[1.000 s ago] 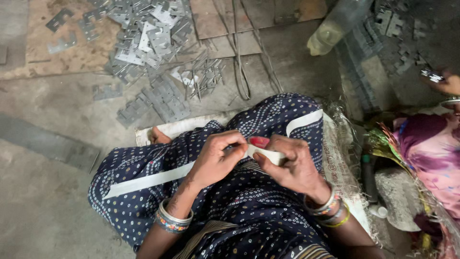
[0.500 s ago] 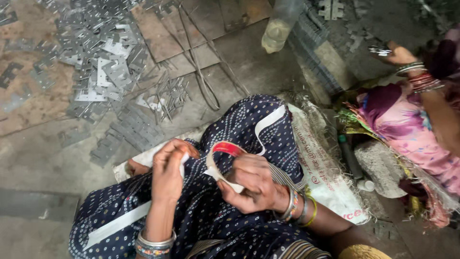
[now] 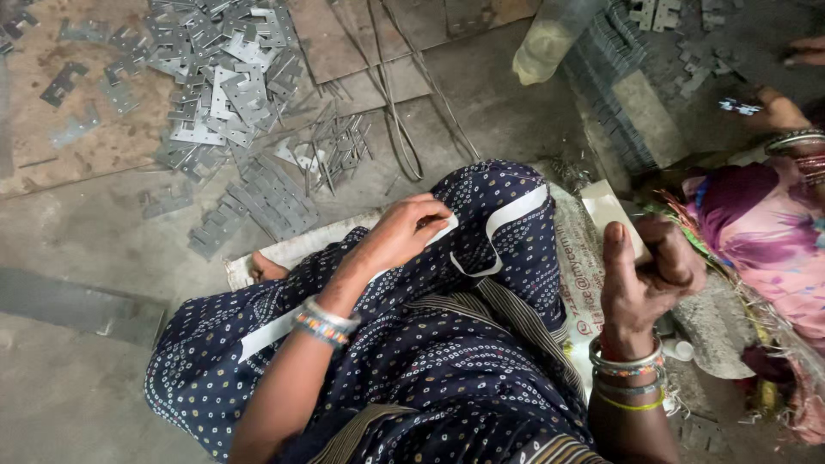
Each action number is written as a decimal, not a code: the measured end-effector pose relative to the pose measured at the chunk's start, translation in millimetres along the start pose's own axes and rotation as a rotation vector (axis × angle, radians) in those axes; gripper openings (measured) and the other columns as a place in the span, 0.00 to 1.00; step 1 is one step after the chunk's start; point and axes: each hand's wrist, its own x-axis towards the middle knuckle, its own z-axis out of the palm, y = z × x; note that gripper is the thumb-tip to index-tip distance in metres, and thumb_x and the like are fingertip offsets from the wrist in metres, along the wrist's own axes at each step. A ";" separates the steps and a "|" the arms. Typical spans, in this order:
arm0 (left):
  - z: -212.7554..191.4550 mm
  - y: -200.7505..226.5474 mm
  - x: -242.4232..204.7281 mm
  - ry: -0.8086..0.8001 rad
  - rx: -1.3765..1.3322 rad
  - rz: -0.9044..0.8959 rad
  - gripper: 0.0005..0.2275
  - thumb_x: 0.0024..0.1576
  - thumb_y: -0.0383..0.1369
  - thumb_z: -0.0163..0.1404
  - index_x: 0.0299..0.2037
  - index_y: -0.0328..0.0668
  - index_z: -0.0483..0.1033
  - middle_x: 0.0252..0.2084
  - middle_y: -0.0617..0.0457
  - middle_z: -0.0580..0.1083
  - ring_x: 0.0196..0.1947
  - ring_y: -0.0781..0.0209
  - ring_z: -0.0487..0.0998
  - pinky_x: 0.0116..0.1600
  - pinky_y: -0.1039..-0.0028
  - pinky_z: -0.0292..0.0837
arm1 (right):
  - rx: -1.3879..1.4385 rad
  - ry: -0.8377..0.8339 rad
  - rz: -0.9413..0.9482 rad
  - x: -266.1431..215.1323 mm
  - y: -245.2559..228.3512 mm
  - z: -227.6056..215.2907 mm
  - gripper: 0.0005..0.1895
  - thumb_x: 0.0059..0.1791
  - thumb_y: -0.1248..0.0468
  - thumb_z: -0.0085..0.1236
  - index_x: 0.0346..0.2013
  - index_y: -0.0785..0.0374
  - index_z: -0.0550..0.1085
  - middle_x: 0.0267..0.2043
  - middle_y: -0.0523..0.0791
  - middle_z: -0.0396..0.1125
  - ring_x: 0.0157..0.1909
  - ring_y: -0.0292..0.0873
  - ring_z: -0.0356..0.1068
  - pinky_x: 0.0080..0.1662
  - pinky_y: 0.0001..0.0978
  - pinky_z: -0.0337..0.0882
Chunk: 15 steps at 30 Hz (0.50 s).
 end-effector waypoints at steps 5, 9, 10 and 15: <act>25.2 -28.2 28.1 -0.098 -0.019 -0.022 0.08 0.57 0.31 0.58 0.43 0.40 0.80 0.39 0.51 0.79 0.42 0.54 0.80 0.49 0.65 0.74 | -0.050 -0.032 -0.049 5.3 2.4 -1.5 0.21 0.61 0.66 0.67 0.30 0.70 0.66 0.29 0.45 0.64 0.29 0.37 0.61 0.37 0.25 0.61; 36.3 -33.8 44.2 -0.094 0.110 0.022 0.09 0.56 0.33 0.59 0.45 0.42 0.81 0.40 0.52 0.80 0.44 0.52 0.77 0.52 0.63 0.72 | -0.082 -0.051 -0.030 10.3 7.6 -1.6 0.22 0.59 0.66 0.67 0.29 0.69 0.65 0.28 0.45 0.64 0.28 0.37 0.61 0.35 0.25 0.61; 37.6 -34.1 46.9 -0.102 0.120 0.001 0.10 0.56 0.34 0.59 0.45 0.42 0.81 0.40 0.52 0.80 0.44 0.52 0.77 0.52 0.63 0.71 | -0.084 -0.051 -0.027 10.5 9.1 -2.5 0.22 0.59 0.65 0.67 0.28 0.69 0.65 0.28 0.46 0.63 0.28 0.37 0.60 0.35 0.25 0.61; 42.8 -35.7 51.7 -0.102 0.239 0.062 0.12 0.53 0.34 0.59 0.46 0.44 0.80 0.39 0.53 0.79 0.46 0.52 0.77 0.53 0.61 0.69 | -0.180 -0.066 -0.021 8.9 21.5 -9.4 0.21 0.60 0.63 0.68 0.29 0.68 0.67 0.28 0.45 0.64 0.28 0.36 0.61 0.35 0.25 0.60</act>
